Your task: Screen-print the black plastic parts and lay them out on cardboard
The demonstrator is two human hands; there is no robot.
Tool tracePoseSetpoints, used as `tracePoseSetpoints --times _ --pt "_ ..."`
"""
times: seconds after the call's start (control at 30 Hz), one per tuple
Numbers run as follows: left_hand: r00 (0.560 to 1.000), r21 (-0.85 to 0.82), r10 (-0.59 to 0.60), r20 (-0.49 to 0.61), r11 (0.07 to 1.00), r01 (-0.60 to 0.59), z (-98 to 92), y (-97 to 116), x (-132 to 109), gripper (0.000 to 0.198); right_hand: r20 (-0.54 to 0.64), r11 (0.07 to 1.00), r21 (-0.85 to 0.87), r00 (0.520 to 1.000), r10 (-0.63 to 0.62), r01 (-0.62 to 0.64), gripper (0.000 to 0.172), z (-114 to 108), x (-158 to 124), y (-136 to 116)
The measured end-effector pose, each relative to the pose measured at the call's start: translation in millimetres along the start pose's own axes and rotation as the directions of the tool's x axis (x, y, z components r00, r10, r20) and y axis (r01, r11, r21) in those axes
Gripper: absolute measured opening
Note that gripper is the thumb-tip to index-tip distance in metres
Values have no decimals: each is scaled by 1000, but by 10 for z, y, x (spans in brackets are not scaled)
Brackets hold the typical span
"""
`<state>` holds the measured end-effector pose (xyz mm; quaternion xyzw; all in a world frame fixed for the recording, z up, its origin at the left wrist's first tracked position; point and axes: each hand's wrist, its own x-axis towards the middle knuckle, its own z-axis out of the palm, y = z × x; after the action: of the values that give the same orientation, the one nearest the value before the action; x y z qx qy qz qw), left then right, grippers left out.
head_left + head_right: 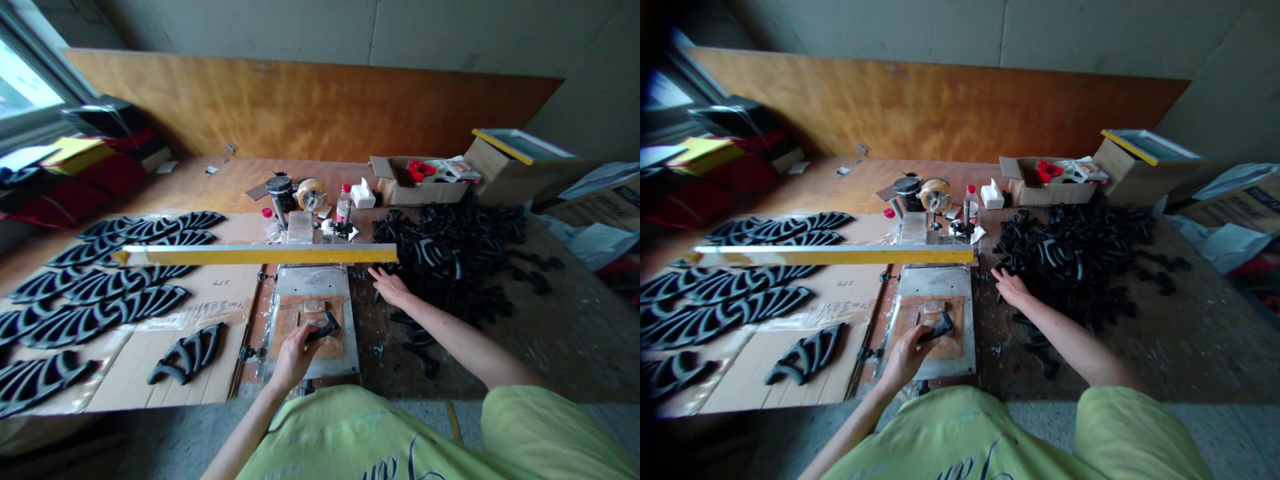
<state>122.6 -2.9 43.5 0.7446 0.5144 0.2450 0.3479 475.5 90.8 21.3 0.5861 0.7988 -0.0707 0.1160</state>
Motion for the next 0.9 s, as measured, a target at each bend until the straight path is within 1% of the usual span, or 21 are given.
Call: tracePoseSetpoints --times 0.07,0.1,0.13,0.2,0.27,0.3,0.37,0.4,0.43,0.47,0.5,0.57,0.63,0.67,0.7,0.73,0.77,0.8,0.83,0.87,0.9 --pt "998 13 13 62 1000 -14 92 63 127 16 2 999 -9 999 41 -41 36 103 -209 31" --pt "995 18 18 95 1000 -20 149 105 210 16 -13 999 -5 999 38 -38 37 154 -314 46" --pt "991 26 22 128 999 -25 213 155 305 17 -47 999 13 998 31 -30 37 201 -415 56" --pt "981 57 20 194 998 -32 357 280 519 24 -164 997 71 986 36 -25 31 262 -594 53" --pt "971 103 8 240 994 -34 500 422 735 31 -305 989 146 949 81 -37 20 260 -728 21" --pt "969 127 8 247 991 -41 563 490 828 35 -364 980 193 923 123 -54 16 233 -778 -2" --pt "973 159 54 224 983 -91 654 598 953 42 -441 942 318 864 245 -105 21 143 -855 -48" --pt "973 159 102 208 978 -137 679 630 973 45 -454 906 404 832 321 -129 26 90 -885 -71" --pt "969 150 156 190 971 -186 688 645 961 46 -442 849 510 805 397 -139 31 37 -909 -97" --pt "964 135 201 173 965 -225 683 641 917 45 -403 765 629 785 471 -136 35 -12 -928 -127" --pt "960 115 232 157 961 -251 665 622 845 42 -339 651 749 774 535 -123 38 -54 -943 -167" --pt "960 66 247 129 964 -257 592 542 631 32 -163 362 928 780 604 -86 45 -120 -955 -287" --pt "974 22 213 78 976 -215 480 423 371 23 -8 81 995 802 597 -51 50 -166 -942 -472" --pt "982 3 184 45 983 -184 413 353 240 21 40 -33 999 814 579 -25 50 -185 -923 -588" --pt "989 -14 149 11 989 -149 338 279 115 19 64 -127 992 830 554 8 48 -201 -894 -718" --pt "994 -31 108 -20 994 -109 259 200 -1 19 71 -198 979 848 525 41 46 -216 -854 -858" --pt "997 -51 64 -51 996 -66 176 117 -105 20 64 -245 967 866 496 69 43 -227 -801 -1006" --pt "997 -73 17 -75 997 -23 92 31 -195 21 48 -265 960 883 467 88 40 -233 -735 -1159" --pt "995 -95 -32 -97 995 23 7 -59 -273 22 24 -256 961 896 444 101 37 -234 -655 -1312" --pt "990 -111 -83 -115 991 70 -77 -151 -338 24 -12 -216 970 905 425 113 34 -227 -561 -1462" --pt "983 -120 -129 -131 986 114 -158 -244 -391 25 -66 -143 980 909 412 136 31 -213 -457 -1604"
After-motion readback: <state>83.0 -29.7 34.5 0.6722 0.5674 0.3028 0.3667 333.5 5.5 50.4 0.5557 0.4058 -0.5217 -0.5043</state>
